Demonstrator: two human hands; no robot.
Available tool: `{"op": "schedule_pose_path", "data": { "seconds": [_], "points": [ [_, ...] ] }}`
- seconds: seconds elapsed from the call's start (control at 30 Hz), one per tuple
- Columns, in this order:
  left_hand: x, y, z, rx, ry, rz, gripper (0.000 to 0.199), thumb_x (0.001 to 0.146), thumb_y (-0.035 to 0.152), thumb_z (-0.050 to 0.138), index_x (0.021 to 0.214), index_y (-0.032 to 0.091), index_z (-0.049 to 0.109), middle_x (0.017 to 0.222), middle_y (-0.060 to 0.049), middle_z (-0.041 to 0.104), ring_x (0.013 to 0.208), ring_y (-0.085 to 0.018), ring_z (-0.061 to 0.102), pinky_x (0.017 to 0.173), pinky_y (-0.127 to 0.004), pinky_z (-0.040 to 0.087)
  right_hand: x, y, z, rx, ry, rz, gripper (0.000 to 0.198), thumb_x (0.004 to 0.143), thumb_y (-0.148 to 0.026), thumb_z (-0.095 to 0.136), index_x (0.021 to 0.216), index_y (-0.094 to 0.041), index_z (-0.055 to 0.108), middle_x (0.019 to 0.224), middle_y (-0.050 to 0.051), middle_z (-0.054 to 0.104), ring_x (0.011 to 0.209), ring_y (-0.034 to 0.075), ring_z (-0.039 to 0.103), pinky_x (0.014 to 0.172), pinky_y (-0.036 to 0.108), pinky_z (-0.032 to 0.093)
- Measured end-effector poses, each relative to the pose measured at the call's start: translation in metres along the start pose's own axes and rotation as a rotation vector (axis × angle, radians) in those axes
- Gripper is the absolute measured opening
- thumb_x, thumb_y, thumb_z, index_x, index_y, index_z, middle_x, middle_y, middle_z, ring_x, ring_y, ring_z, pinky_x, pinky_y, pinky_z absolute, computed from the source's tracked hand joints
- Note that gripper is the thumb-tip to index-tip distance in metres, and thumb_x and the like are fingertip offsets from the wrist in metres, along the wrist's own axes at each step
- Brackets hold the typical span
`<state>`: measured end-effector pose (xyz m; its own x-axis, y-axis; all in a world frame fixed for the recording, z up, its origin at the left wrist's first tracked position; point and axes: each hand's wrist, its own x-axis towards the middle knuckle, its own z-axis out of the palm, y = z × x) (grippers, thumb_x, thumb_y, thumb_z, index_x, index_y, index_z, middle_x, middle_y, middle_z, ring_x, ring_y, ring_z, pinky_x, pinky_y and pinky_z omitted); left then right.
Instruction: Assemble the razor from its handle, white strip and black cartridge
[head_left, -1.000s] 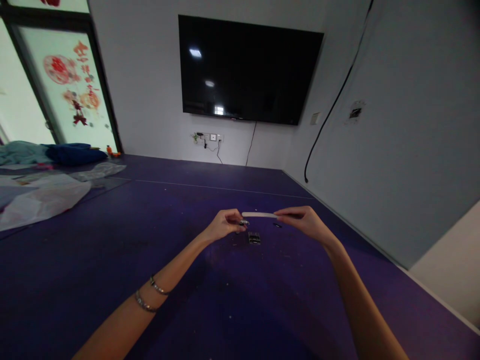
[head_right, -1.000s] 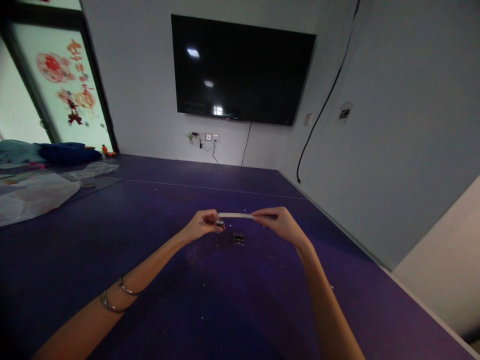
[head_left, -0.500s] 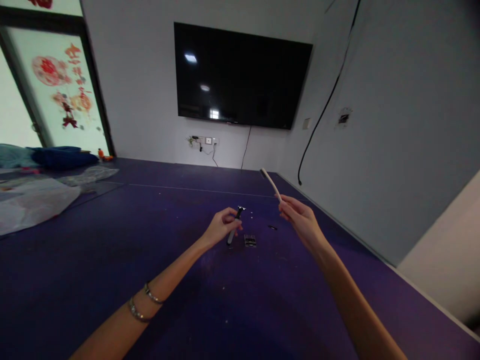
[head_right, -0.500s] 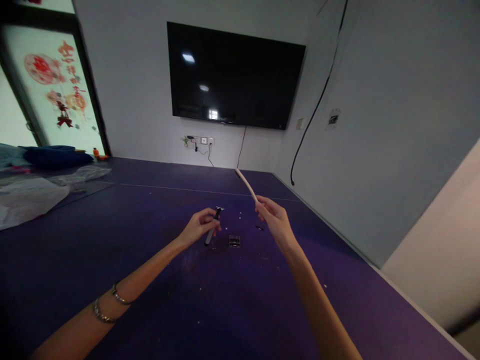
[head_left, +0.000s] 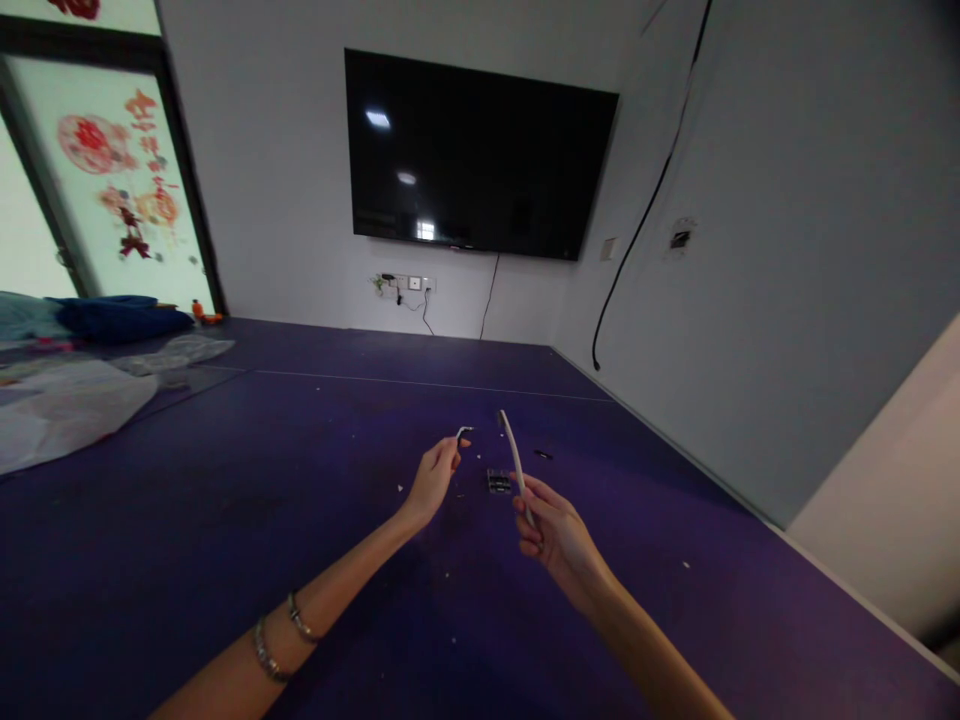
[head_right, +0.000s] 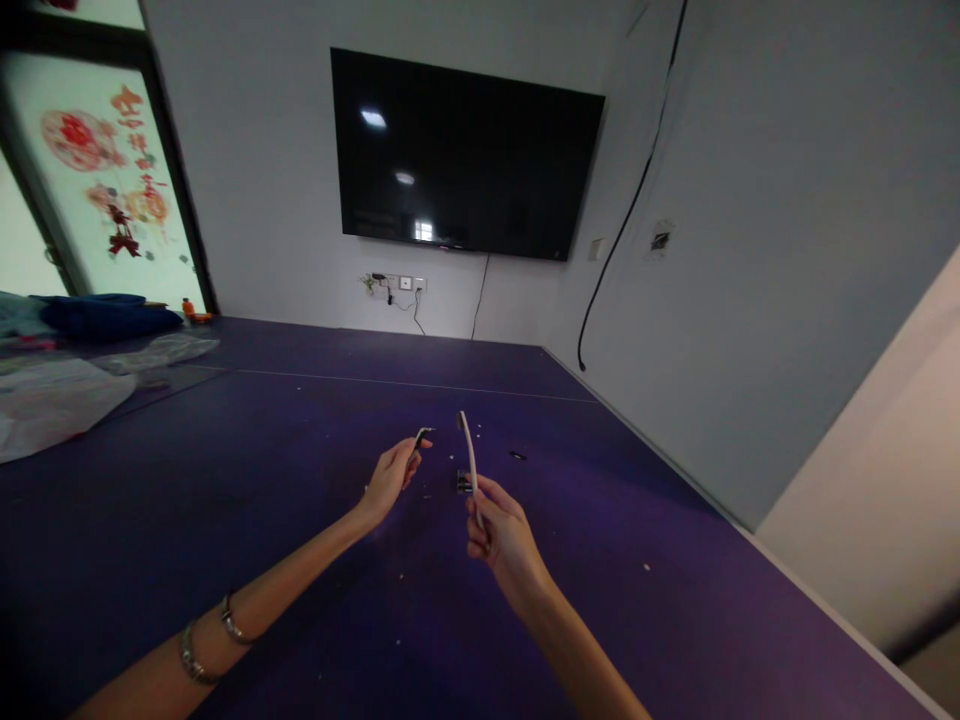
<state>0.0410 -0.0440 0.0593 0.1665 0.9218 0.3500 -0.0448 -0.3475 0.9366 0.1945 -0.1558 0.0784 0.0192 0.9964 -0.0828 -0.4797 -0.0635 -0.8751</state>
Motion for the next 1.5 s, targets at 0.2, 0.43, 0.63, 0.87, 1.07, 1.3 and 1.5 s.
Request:
{"op": "schedule_pose_path", "data": {
  "seconds": [0.2,0.43,0.63,0.87,1.07,1.3,1.5],
  "points": [
    [-0.005,-0.006,-0.003,-0.01,-0.102,0.07,0.034,0.085,0.046,0.04,0.087,0.017,0.055,0.062,0.004,0.039,0.054,-0.009,0.035,0.05,-0.021,0.028,-0.008,0.01,0.011,0.068,-0.025,0.048,0.039,0.065,-0.032,0.071,0.098,-0.02,0.055,0.064,-0.006,0.045,0.04,0.0,0.027,0.034,0.014,0.009],
    [-0.007,-0.01,-0.008,0.08,-0.136,0.104,0.028,0.086,0.043,0.041,0.087,0.018,0.054,0.065,0.003,0.041,0.059,-0.01,0.037,0.055,-0.022,0.03,-0.03,0.033,0.023,0.083,-0.019,0.103,0.039,0.07,-0.035,0.067,0.103,-0.021,0.052,0.061,-0.007,0.044,0.039,0.0,0.024,0.034,0.014,0.007],
    [-0.011,-0.008,-0.006,0.063,-0.166,0.107,0.028,0.085,0.042,0.041,0.088,0.017,0.053,0.064,0.004,0.038,0.058,-0.01,0.034,0.055,-0.021,0.029,-0.036,0.031,0.026,0.151,0.026,0.056,0.037,0.07,-0.034,0.067,0.1,-0.02,0.052,0.059,-0.008,0.041,0.04,0.0,0.021,0.034,0.014,0.006],
    [-0.014,-0.003,-0.004,0.081,-0.15,0.111,0.03,0.085,0.044,0.041,0.087,0.016,0.053,0.063,0.003,0.04,0.059,-0.011,0.036,0.056,-0.022,0.03,-0.039,0.034,0.027,0.154,0.021,0.126,0.035,0.07,-0.033,0.067,0.099,-0.021,0.051,0.058,-0.008,0.04,0.04,0.0,0.021,0.035,0.014,0.005],
    [-0.014,-0.006,-0.004,0.08,-0.144,0.112,0.029,0.085,0.044,0.042,0.087,0.017,0.054,0.063,0.004,0.039,0.058,-0.01,0.035,0.055,-0.021,0.03,-0.039,0.028,0.03,0.205,0.024,0.088,0.034,0.068,-0.032,0.068,0.095,-0.021,0.052,0.057,-0.008,0.039,0.039,0.0,0.02,0.035,0.014,0.003],
    [-0.015,-0.005,-0.004,0.115,-0.118,0.109,0.027,0.085,0.04,0.042,0.086,0.016,0.055,0.064,0.003,0.042,0.059,-0.011,0.037,0.057,-0.022,0.031,-0.039,0.032,0.033,0.22,0.021,0.163,0.038,0.065,-0.032,0.07,0.097,-0.021,0.052,0.057,-0.009,0.039,0.039,0.0,0.019,0.036,0.013,0.002],
    [-0.013,-0.008,-0.007,0.1,-0.134,0.115,0.029,0.085,0.042,0.043,0.087,0.016,0.054,0.063,0.004,0.039,0.058,-0.01,0.035,0.055,-0.022,0.028,-0.041,0.028,0.033,0.222,0.02,0.108,0.035,0.067,-0.032,0.069,0.095,-0.021,0.051,0.057,-0.009,0.038,0.04,0.0,0.019,0.035,0.013,0.002]
  ]
}}
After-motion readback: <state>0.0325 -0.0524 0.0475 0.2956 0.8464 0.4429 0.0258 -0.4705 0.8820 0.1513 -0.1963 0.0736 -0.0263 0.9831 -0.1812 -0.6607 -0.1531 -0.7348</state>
